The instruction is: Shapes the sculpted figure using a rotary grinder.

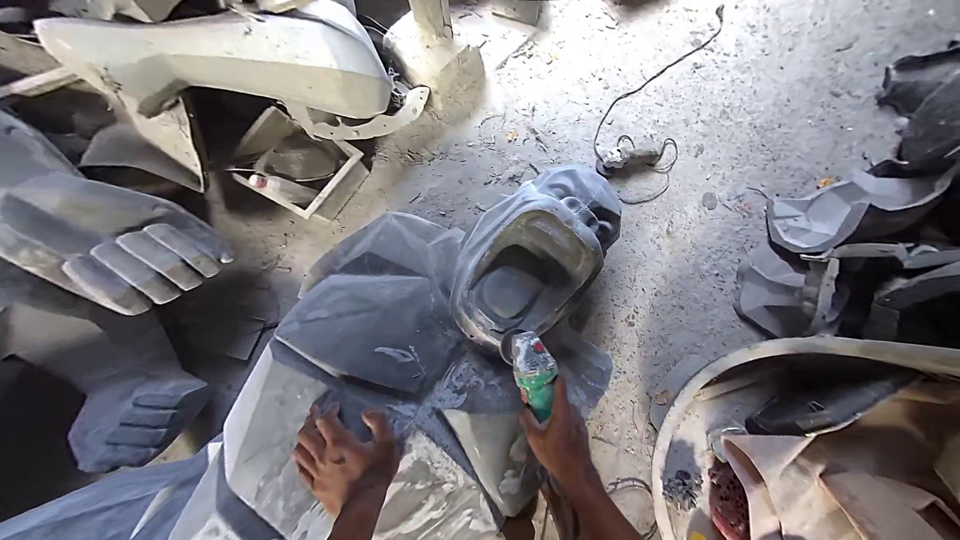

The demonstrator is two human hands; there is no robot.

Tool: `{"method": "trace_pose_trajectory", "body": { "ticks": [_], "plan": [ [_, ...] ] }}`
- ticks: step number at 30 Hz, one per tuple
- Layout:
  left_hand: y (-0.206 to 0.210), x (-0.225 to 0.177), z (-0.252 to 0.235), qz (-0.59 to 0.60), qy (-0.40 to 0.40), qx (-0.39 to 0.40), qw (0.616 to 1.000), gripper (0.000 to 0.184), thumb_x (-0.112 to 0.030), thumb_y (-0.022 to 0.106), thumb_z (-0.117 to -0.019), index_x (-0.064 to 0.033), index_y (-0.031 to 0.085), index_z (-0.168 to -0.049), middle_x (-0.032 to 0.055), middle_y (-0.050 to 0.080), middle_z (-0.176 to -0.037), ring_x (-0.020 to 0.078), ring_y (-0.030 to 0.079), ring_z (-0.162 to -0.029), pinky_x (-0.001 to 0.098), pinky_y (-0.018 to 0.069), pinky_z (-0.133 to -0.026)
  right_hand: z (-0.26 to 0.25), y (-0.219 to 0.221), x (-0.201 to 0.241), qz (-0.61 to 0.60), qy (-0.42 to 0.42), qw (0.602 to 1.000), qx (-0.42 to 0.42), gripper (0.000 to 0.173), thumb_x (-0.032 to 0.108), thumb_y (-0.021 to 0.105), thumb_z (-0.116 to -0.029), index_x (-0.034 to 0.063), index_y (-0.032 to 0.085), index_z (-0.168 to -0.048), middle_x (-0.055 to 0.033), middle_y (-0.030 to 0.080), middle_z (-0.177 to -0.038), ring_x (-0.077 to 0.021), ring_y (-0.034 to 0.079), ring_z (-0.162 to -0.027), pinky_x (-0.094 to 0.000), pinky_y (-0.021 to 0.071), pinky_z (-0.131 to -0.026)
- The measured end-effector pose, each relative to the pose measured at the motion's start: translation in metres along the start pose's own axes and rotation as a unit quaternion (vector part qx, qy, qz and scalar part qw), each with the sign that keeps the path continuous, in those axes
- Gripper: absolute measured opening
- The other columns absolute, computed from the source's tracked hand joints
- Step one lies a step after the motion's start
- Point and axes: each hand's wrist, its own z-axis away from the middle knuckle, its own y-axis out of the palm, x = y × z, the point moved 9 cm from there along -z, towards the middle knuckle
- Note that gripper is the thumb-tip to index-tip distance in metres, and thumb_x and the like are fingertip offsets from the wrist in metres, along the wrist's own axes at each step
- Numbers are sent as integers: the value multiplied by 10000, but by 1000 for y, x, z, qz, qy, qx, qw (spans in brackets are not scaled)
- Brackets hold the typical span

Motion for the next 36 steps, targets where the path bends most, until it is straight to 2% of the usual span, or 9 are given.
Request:
{"method": "trace_pose_trajectory", "body": {
  "ticks": [4,8,12,15,21,24,26,31,36],
  "plan": [
    [-1,-2,0,0,0,0,1000,805,-652,343,-918,-81,542,-1449,220,459,-1546,422,428,-1436,589,345,-1148,-20,-24,-34,4,11,1000,-10,876,515,689,-875,89,371,-1571,-120,734,-1104,-281,720,-1014,-521,579,-896],
    [-2,-2,0,0,-4,4,1000,806,-641,346,-916,-70,536,-1451,228,453,-1544,427,425,-1433,604,349,-1140,-43,-31,-27,-10,-10,1000,18,812,531,680,-881,123,411,-1528,-100,721,-1104,-251,710,-1029,-496,573,-911],
    [-4,-5,0,2,-2,0,1000,790,-631,352,-918,-68,550,-1435,231,463,-1532,423,436,-1425,602,361,-1132,-37,-26,-7,58,-86,991,90,757,579,636,-878,171,461,-1491,-64,725,-1128,-226,702,-1072,-492,567,-926],
    [-3,-3,0,0,-3,0,1000,804,-646,337,-914,-79,544,-1445,223,458,-1539,417,432,-1429,596,357,-1137,-39,-29,-7,85,-99,985,113,730,569,636,-875,193,468,-1477,-67,723,-1118,-238,701,-1067,-499,567,-911],
    [-3,-3,-1,-1,-13,3,1000,806,-639,354,-910,-68,538,-1448,229,462,-1533,421,434,-1427,599,357,-1135,-70,-66,-24,125,-66,988,68,781,528,660,-889,184,412,-1543,-122,723,-1106,-305,706,-1043,-556,562,-898],
    [-3,-3,0,-2,-13,6,1000,798,-635,348,-915,-76,533,-1454,226,463,-1532,423,428,-1430,598,351,-1140,-74,-76,-32,129,-52,989,45,785,535,667,-882,200,402,-1541,-120,729,-1042,-314,715,-989,-566,568,-851],
    [-7,-6,1,6,-14,10,1000,791,-619,360,-925,-64,526,-1465,243,458,-1533,442,425,-1428,618,357,-1131,-72,-73,-35,110,-67,990,54,794,542,671,-878,192,405,-1539,-114,726,-1029,-299,716,-973,-555,572,-851],
    [-6,-3,1,3,-16,6,1000,778,-611,368,-924,-66,543,-1451,235,469,-1521,431,434,-1421,603,357,-1137,-57,-43,-10,96,-153,975,128,686,582,654,-870,200,497,-1418,-55,718,-1046,-218,711,-999,-497,582,-876],
    [-5,-4,0,1,-15,0,1000,785,-615,367,-905,-69,554,-1438,235,479,-1510,429,440,-1416,604,362,-1130,-62,-49,-13,121,-127,979,107,709,552,651,-876,214,468,-1471,-75,724,-1047,-252,713,-1000,-521,577,-867]
  ]
}}
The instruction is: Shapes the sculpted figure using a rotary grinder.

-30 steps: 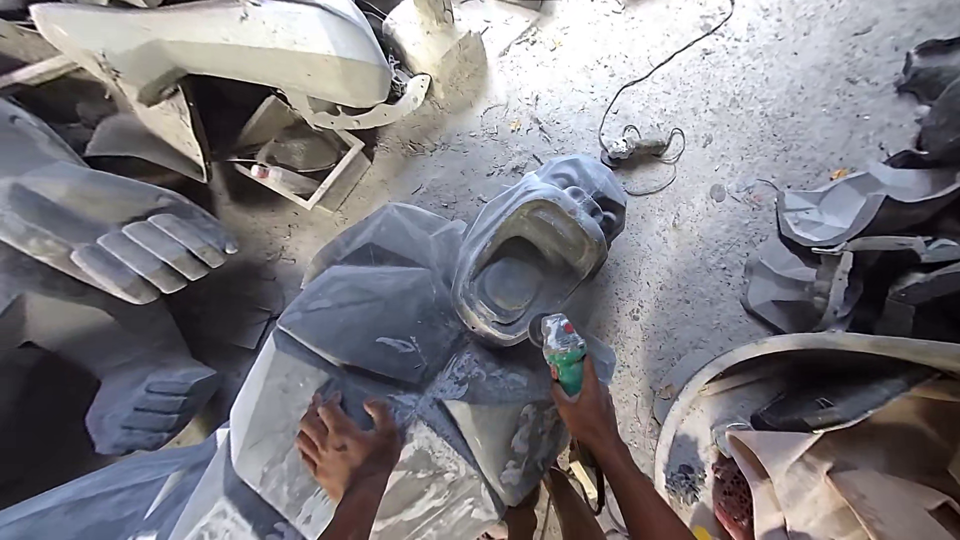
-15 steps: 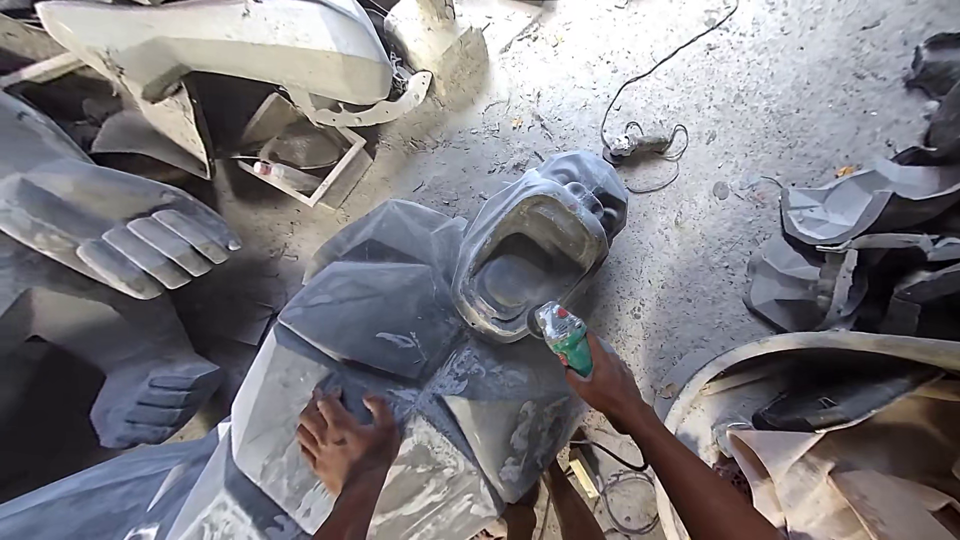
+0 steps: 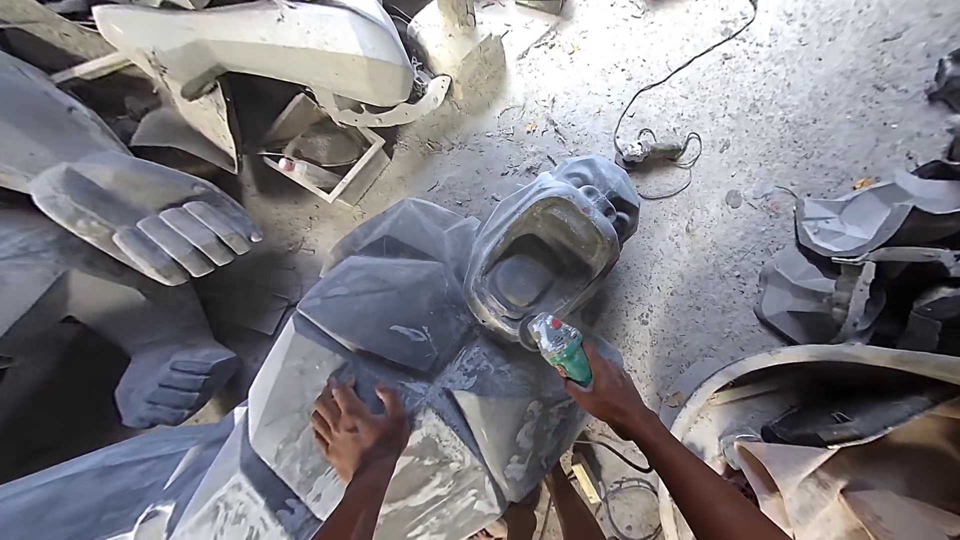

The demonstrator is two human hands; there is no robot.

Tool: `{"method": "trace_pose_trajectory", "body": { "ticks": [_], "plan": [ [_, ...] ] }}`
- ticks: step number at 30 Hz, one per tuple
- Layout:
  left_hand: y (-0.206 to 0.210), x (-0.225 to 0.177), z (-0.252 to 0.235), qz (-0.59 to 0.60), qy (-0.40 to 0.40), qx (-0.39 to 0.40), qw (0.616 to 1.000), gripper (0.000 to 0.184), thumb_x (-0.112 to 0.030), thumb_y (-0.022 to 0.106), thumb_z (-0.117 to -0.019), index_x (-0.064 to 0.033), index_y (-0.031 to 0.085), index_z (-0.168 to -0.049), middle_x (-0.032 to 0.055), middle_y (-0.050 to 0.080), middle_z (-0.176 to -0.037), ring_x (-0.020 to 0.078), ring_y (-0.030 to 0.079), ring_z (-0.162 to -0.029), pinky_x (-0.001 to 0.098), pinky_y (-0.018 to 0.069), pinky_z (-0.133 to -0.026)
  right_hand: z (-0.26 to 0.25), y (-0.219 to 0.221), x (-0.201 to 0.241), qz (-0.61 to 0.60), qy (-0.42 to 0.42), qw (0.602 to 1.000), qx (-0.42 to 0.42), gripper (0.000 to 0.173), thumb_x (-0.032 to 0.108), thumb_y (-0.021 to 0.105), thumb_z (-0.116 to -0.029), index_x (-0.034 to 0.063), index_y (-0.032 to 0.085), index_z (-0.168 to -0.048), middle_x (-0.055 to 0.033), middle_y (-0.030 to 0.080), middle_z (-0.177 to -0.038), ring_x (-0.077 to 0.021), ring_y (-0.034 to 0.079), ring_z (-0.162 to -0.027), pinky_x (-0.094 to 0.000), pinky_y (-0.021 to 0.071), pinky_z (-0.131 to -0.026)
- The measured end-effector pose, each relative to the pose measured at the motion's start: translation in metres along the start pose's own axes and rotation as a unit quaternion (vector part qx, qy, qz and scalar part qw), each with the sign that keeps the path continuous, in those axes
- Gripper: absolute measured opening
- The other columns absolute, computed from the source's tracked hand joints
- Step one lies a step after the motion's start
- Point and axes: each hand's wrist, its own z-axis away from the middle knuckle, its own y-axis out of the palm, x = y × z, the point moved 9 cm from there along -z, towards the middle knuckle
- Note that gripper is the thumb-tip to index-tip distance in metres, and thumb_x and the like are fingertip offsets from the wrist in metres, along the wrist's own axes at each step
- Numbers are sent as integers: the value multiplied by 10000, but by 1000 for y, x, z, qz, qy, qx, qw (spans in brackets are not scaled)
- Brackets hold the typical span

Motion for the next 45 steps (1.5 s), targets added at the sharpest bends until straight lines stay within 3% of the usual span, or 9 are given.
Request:
{"method": "trace_pose_trajectory", "body": {
  "ticks": [4,8,11,16,22,30,36,42,45],
  "plan": [
    [2,0,1,-2,-2,4,1000,792,-624,354,-905,-78,548,-1446,229,463,-1529,429,425,-1431,608,352,-1138,-2,-7,-11,3,31,999,-30,747,553,661,-868,190,455,-1487,-87,726,-1031,-266,717,-981,-531,579,-851],
    [-1,-1,-1,5,-1,2,1000,790,-622,355,-905,-74,552,-1438,224,471,-1524,425,434,-1423,610,351,-1134,0,4,11,-10,-4,1000,10,744,571,654,-870,187,465,-1479,-75,720,-1086,-241,706,-1035,-501,573,-901],
    [0,-1,-1,9,1,2,1000,787,-624,359,-907,-74,553,-1436,227,476,-1518,427,437,-1419,613,355,-1127,-1,4,12,-1,-14,1000,12,696,581,644,-868,209,491,-1435,-57,719,-1059,-226,707,-1023,-494,576,-884],
    [0,0,0,4,-7,10,1000,801,-621,350,-906,-65,536,-1451,230,456,-1540,432,415,-1440,607,332,-1150,-9,-26,-18,38,47,997,-42,743,548,667,-876,204,456,-1501,-108,734,-1043,-307,721,-980,-565,574,-832],
    [-3,-3,0,13,1,13,1000,780,-616,365,-912,-54,557,-1417,248,465,-1526,456,418,-1433,626,336,-1144,-20,-55,-21,124,66,985,-100,682,528,682,-885,212,477,-1454,-117,728,-1006,-340,724,-912,-573,573,-744],
    [2,2,-1,6,0,3,1000,784,-625,358,-896,-78,562,-1421,232,472,-1520,435,433,-1422,614,354,-1129,-17,-36,-16,14,54,998,-40,733,523,695,-858,204,457,-1473,-98,722,-1043,-291,718,-970,-558,580,-823],
    [1,-2,-2,11,2,3,1000,791,-630,359,-898,-67,563,-1415,232,480,-1512,426,439,-1419,598,343,-1143,-17,-39,-15,-2,97,990,-106,726,540,692,-884,189,450,-1472,-116,726,-990,-321,720,-937,-568,571,-795],
    [3,1,-1,6,7,-2,1000,807,-655,335,-902,-81,559,-1424,223,474,-1523,416,437,-1425,597,357,-1132,-9,-24,-5,-42,87,994,-48,733,521,676,-886,193,421,-1491,-98,718,-1067,-275,713,-1011,-529,574,-879],
    [4,3,-2,5,11,-6,1000,804,-654,337,-900,-81,562,-1418,233,470,-1522,423,441,-1420,597,355,-1135,-10,-25,-7,-37,109,990,-80,706,531,668,-889,206,446,-1475,-95,726,-1038,-287,717,-989,-538,572,-855]
  ]
}}
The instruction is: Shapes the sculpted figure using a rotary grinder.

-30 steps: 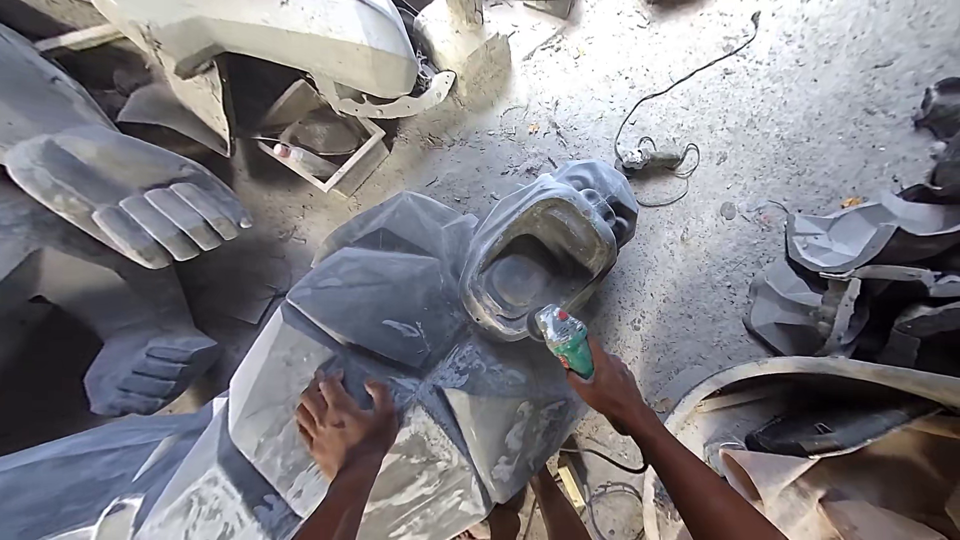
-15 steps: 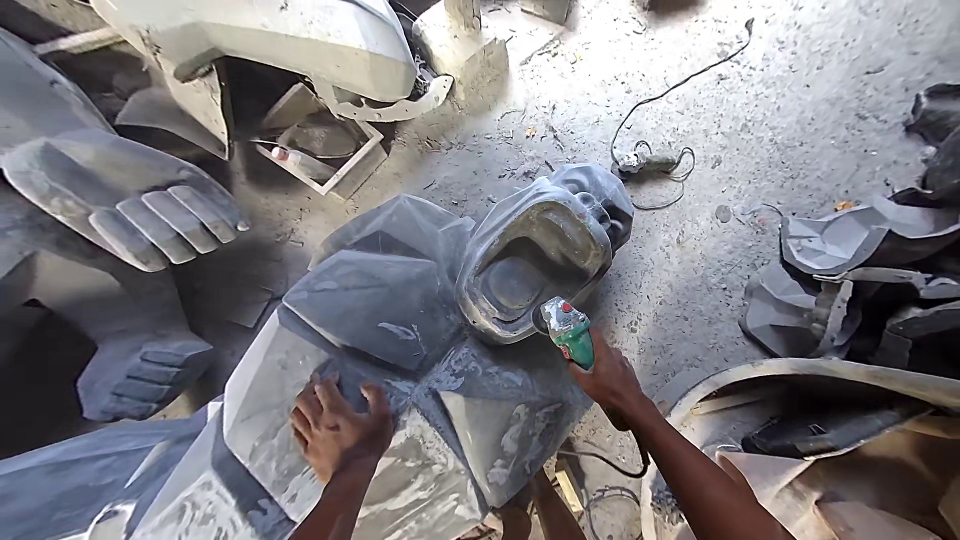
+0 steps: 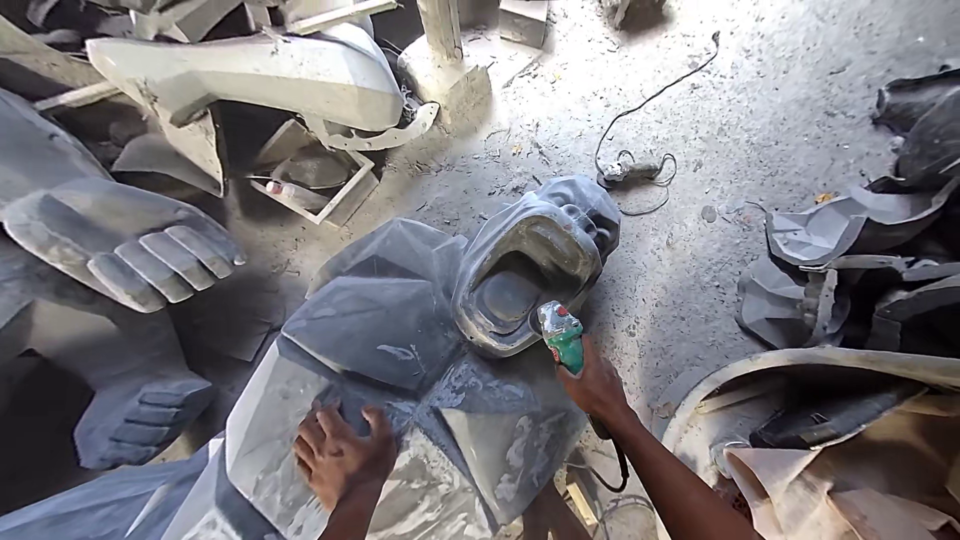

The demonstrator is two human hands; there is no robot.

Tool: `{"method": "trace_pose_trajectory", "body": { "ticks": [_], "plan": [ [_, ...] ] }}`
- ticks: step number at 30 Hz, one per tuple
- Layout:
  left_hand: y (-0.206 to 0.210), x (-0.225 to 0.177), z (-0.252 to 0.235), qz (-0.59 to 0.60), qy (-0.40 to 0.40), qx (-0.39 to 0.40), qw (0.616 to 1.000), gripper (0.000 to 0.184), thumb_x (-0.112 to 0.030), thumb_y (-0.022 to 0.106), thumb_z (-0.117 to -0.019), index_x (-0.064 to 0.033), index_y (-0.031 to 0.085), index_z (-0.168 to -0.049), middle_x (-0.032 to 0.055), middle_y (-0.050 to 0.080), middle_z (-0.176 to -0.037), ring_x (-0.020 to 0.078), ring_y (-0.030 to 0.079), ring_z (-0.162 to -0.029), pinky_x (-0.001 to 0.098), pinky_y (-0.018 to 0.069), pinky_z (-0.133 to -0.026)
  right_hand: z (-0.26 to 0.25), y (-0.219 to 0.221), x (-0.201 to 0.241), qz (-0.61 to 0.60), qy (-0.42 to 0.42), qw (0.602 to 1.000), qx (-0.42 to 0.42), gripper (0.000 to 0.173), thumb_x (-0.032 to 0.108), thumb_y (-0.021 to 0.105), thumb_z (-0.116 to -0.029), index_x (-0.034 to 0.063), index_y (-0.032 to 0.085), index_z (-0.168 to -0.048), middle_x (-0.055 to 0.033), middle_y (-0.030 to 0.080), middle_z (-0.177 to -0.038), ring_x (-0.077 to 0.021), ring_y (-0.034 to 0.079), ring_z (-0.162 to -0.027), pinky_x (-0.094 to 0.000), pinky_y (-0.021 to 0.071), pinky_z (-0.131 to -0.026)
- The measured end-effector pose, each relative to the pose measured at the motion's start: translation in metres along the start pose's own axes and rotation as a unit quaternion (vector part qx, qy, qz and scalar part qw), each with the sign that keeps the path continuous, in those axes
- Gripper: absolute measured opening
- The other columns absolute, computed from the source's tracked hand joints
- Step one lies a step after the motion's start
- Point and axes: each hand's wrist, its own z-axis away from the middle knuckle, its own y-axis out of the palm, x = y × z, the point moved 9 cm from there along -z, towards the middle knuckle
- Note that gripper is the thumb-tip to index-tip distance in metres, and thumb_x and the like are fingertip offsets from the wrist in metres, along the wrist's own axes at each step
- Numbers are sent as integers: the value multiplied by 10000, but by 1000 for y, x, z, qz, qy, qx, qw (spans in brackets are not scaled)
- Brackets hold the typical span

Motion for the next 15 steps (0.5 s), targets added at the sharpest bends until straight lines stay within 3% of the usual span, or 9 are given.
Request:
{"method": "trace_pose_trajectory", "body": {
  "ticks": [4,9,15],
  "plan": [
    [-3,-2,1,-5,3,6,1000,784,-627,361,-928,-56,548,-1432,254,477,-1502,450,440,-1411,615,363,-1126,0,3,-6,-10,10,1000,-20,788,508,690,-885,156,396,-1526,-125,723,-1073,-316,713,-1010,-559,568,-870],
    [-4,-5,2,2,4,6,1000,784,-620,373,-935,-43,534,-1442,276,469,-1498,467,434,-1410,630,363,-1124,8,9,2,-29,-5,999,18,718,529,661,-877,177,459,-1470,-88,721,-1096,-269,704,-1046,-527,561,-910],
    [-3,-3,2,-8,8,-3,1000,780,-616,374,-931,-48,528,-1442,266,474,-1492,456,437,-1408,622,366,-1124,-3,-1,-13,-32,10,999,-19,759,510,709,-889,196,407,-1511,-127,725,-1079,-330,716,-999,-582,567,-846]
  ]
}}
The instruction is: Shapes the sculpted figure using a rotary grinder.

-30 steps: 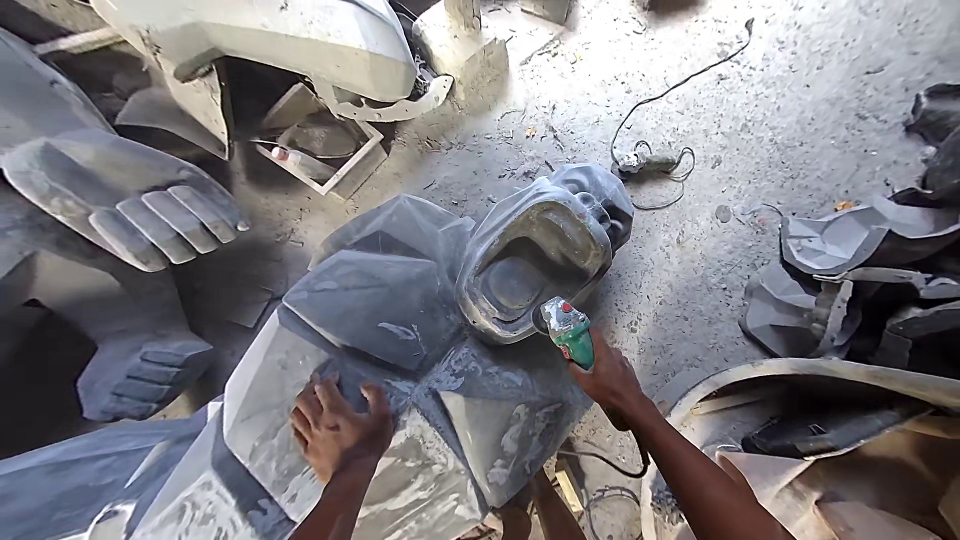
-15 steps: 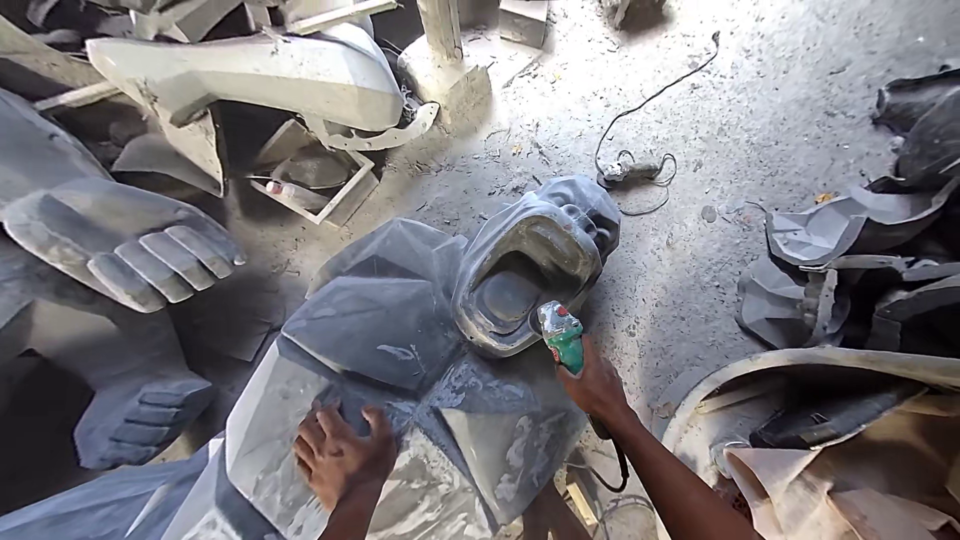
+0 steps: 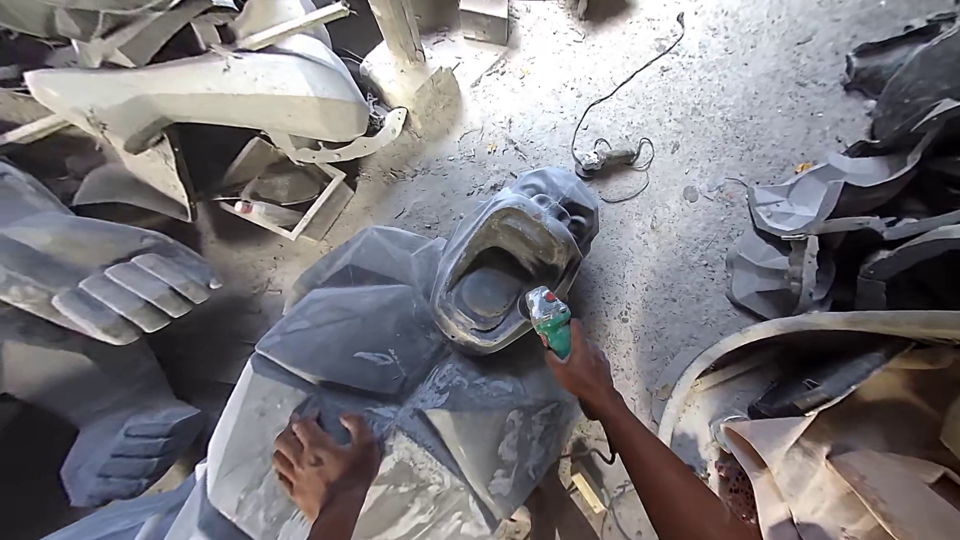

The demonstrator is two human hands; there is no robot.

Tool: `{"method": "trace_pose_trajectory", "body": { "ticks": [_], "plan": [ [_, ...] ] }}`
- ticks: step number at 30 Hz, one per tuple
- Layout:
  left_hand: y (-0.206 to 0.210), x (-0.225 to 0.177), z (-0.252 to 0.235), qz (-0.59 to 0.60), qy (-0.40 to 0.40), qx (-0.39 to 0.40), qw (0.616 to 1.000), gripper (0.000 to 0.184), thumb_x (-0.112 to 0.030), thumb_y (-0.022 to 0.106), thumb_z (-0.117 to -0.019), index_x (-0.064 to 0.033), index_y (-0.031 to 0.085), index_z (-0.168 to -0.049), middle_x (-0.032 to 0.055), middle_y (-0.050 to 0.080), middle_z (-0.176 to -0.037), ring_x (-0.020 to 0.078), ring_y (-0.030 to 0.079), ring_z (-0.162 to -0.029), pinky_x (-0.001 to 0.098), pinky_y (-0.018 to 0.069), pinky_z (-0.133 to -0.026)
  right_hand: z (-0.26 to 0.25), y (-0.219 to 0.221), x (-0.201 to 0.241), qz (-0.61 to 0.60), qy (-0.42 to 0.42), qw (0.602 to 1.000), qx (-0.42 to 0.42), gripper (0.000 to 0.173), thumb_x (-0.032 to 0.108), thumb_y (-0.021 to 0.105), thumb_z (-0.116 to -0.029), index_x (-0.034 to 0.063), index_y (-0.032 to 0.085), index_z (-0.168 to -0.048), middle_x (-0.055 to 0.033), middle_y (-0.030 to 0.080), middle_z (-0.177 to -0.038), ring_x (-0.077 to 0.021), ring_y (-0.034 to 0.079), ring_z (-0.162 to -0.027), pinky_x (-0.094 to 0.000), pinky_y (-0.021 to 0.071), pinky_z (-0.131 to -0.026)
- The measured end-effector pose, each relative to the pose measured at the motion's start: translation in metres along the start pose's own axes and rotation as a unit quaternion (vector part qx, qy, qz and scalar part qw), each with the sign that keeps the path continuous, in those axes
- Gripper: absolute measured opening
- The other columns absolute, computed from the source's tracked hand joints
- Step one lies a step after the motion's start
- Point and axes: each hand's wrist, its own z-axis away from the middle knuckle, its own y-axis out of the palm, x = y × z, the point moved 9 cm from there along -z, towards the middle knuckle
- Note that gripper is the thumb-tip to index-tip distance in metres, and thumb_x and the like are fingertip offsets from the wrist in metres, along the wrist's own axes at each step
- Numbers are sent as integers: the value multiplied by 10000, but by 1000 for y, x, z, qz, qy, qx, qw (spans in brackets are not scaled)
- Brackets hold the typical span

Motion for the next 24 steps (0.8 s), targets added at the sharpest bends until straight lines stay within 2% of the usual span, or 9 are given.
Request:
{"method": "trace_pose_trajectory", "body": {
  "ticks": [2,7,11,13,16,20,22,24],
  "plan": [
    [0,-1,0,-3,5,0,1000,788,-618,371,-933,-40,521,-1447,273,473,-1492,461,438,-1407,623,370,-1120,4,4,0,-12,-13,1000,15,747,507,714,-871,194,425,-1484,-118,723,-1049,-317,719,-973,-569,575,-828],
    [0,-1,-1,-1,3,2,1000,786,-626,362,-934,-54,522,-1450,262,473,-1499,452,436,-1412,628,360,-1123,30,35,19,-34,-79,992,93,754,550,662,-867,181,438,-1484,-97,705,-1133,-257,695,-1070,-524,564,-919],
    [0,0,0,1,-4,-5,1000,766,-613,362,-932,-63,535,-1438,257,483,-1488,450,444,-1405,626,363,-1120,44,48,31,4,-118,985,123,722,558,653,-857,222,451,-1463,-69,711,-1092,-238,698,-1052,-504,567,-901],
    [0,0,0,0,-3,-5,1000,773,-623,356,-932,-65,533,-1438,255,486,-1484,447,448,-1402,622,371,-1115,42,42,24,13,-111,987,112,730,559,645,-870,234,437,-1490,-77,711,-1124,-248,694,-1075,-515,563,-918],
    [-1,-2,-1,2,-5,-3,1000,781,-632,353,-928,-69,532,-1439,247,487,-1486,441,448,-1403,618,369,-1116,27,24,3,12,-80,994,68,754,522,664,-888,200,422,-1526,-117,712,-1161,-293,696,-1088,-554,558,-937],
    [-5,-6,1,7,1,6,1000,771,-613,372,-942,-41,535,-1432,278,479,-1486,471,435,-1409,651,355,-1118,9,-1,-6,53,-54,997,9,744,492,704,-885,177,429,-1501,-146,722,-1072,-351,713,-998,-602,564,-840],
    [-5,-5,1,4,1,2,1000,776,-621,367,-934,-48,536,-1429,272,482,-1481,464,440,-1403,647,363,-1111,5,-5,-4,54,-56,997,-14,705,482,710,-875,189,451,-1461,-136,725,-986,-352,722,-921,-604,567,-770],
    [-5,-6,0,5,2,0,1000,775,-624,360,-933,-51,545,-1420,272,487,-1475,462,445,-1400,642,359,-1117,0,-6,-1,50,-64,996,-23,682,490,707,-876,192,462,-1438,-124,724,-967,-337,723,-901,-590,571,-760]
  ]
}}
